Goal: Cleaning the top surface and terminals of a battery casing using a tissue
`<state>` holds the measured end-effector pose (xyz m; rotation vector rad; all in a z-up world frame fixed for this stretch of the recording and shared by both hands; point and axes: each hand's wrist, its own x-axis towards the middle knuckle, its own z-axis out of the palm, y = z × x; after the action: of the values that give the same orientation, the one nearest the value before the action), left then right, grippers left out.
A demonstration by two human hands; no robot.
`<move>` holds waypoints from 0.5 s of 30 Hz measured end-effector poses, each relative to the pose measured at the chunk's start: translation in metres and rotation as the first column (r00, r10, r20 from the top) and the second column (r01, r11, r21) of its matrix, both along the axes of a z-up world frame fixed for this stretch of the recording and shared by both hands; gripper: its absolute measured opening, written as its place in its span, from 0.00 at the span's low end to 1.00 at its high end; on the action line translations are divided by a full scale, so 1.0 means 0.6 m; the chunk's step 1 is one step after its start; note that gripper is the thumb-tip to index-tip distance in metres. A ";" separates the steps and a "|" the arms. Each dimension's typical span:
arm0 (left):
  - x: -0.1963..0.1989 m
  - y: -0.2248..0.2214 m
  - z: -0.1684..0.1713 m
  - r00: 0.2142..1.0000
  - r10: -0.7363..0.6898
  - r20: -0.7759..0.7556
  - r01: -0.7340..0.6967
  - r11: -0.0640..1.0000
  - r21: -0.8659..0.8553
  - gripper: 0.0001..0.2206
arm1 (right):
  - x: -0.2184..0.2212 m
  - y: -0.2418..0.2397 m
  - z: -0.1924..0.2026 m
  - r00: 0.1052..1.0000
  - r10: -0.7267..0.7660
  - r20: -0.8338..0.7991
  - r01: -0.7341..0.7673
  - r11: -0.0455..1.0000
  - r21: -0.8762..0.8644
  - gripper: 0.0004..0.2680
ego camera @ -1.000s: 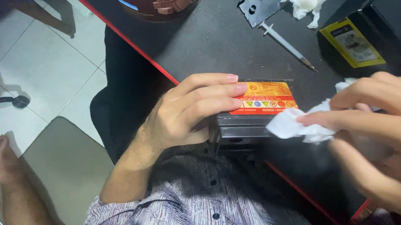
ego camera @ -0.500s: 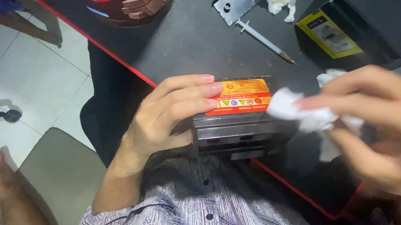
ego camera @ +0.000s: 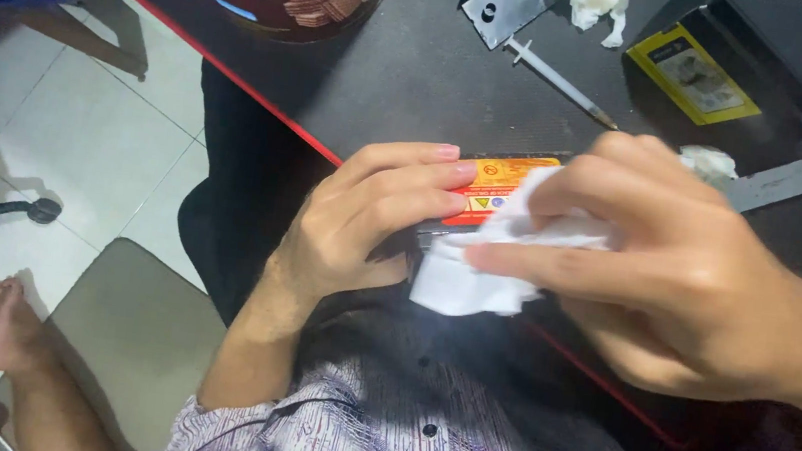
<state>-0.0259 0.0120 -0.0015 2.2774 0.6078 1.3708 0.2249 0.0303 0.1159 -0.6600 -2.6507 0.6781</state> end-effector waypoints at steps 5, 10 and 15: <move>0.006 -0.004 0.010 0.999 0.043 0.026 -0.042 0.999 -0.026 0.16 | -0.039 0.012 0.001 0.993 0.101 -0.057 -0.100 0.995 0.014 0.13; -0.002 0.001 -0.009 1.000 0.013 -0.001 -0.013 1.000 -0.028 0.18 | 0.004 0.004 0.002 0.999 -0.003 -0.053 0.002 1.000 -0.020 0.12; -0.006 0.003 -0.018 1.000 -0.010 -0.020 0.009 0.999 -0.033 0.21 | 0.071 -0.019 -0.011 0.983 -0.185 -0.010 0.185 0.982 -0.027 0.13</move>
<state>-0.0293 0.0137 -0.0123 2.2677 0.6209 1.3248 0.2677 0.0188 0.1095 -0.8937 -2.5320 0.6617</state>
